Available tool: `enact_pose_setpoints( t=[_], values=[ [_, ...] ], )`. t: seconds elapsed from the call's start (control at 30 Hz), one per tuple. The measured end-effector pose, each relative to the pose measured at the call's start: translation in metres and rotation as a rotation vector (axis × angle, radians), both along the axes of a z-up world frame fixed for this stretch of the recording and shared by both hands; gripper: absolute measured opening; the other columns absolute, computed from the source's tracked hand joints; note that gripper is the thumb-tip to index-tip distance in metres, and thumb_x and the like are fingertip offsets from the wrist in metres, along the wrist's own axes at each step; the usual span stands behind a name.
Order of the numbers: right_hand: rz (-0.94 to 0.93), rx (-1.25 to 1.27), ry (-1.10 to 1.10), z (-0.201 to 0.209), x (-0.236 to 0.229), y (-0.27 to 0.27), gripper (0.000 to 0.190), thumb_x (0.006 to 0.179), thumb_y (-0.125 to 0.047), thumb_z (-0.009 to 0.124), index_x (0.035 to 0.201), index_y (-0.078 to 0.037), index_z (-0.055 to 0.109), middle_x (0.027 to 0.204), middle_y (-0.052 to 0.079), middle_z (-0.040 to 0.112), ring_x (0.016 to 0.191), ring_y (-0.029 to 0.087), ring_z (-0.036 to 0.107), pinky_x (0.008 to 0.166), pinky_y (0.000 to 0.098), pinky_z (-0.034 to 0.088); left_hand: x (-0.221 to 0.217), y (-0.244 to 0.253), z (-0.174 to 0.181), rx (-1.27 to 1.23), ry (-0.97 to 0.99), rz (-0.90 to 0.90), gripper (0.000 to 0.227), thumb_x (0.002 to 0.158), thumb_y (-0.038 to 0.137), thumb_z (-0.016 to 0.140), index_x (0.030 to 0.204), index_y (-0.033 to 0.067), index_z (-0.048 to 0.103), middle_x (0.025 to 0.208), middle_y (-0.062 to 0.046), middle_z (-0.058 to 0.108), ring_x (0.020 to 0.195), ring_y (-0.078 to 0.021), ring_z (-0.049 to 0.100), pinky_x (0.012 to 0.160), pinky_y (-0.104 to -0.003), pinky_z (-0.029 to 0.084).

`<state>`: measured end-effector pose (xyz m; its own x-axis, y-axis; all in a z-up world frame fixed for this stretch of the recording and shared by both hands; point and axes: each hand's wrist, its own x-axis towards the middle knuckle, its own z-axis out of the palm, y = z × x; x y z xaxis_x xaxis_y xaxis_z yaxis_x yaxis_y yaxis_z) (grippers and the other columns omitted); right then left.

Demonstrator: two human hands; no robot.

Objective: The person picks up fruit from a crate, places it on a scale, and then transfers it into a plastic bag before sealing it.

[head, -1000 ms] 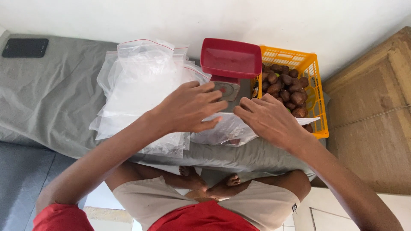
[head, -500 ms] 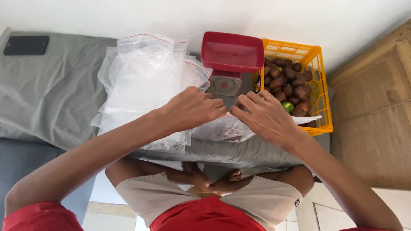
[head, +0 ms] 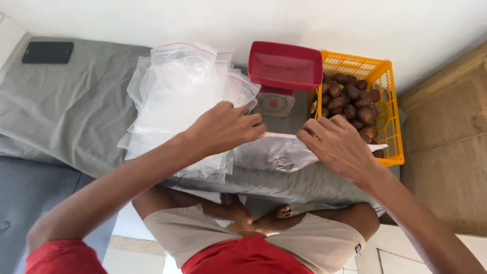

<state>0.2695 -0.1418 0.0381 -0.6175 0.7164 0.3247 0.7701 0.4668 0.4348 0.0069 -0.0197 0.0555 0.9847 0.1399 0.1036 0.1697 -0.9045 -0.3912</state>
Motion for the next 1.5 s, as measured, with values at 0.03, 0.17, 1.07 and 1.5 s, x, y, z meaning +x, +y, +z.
enact_pose_setpoints(
  t=[0.03,0.17,1.07,1.5],
  values=[
    [-0.006,0.012,-0.005,-0.001,0.001,-0.001,0.019,0.103,-0.015,0.058,0.085,-0.013,0.053,0.084,0.005,0.044,0.074,0.024,0.052,0.072,0.038,0.042,0.002,-0.003,0.0,0.038,-0.039,0.024,0.009,0.096,0.028,0.07,0.102,0.0232,0.068,0.091,0.002,0.067,0.083,-0.0199,0.07,0.06,-0.033,0.056],
    [0.017,0.086,-0.025,0.001,-0.006,-0.007,0.022,0.108,-0.021,0.053,0.088,-0.012,0.05,0.084,-0.001,0.041,0.072,0.017,0.049,0.072,0.0365,0.037,0.028,-0.023,-0.021,0.071,-0.322,0.027,0.046,0.093,0.057,0.064,0.11,0.0141,0.069,0.09,-0.005,0.06,0.081,-0.0259,0.065,0.055,-0.038,0.05],
    [0.162,-0.003,-0.006,0.004,0.002,-0.013,0.017,0.103,-0.015,0.054,0.087,-0.014,0.052,0.08,0.002,0.04,0.066,0.021,0.049,0.069,0.0349,0.041,0.02,-0.009,-0.021,-0.108,-0.106,-0.144,0.026,0.087,0.003,0.077,0.103,0.021,0.067,0.086,0.001,0.073,0.074,-0.0224,0.076,0.054,-0.034,0.054],
    [0.094,-0.096,-0.072,-0.002,0.021,-0.021,0.011,0.103,-0.025,0.056,0.096,-0.017,0.057,0.084,0.002,0.047,0.07,0.02,0.055,0.074,0.0355,0.044,0.013,-0.004,-0.021,-0.101,-0.082,-0.121,0.033,0.086,0.003,0.078,0.106,0.0251,0.065,0.084,0.004,0.074,0.071,-0.0193,0.076,0.056,-0.034,0.055]
  ],
)
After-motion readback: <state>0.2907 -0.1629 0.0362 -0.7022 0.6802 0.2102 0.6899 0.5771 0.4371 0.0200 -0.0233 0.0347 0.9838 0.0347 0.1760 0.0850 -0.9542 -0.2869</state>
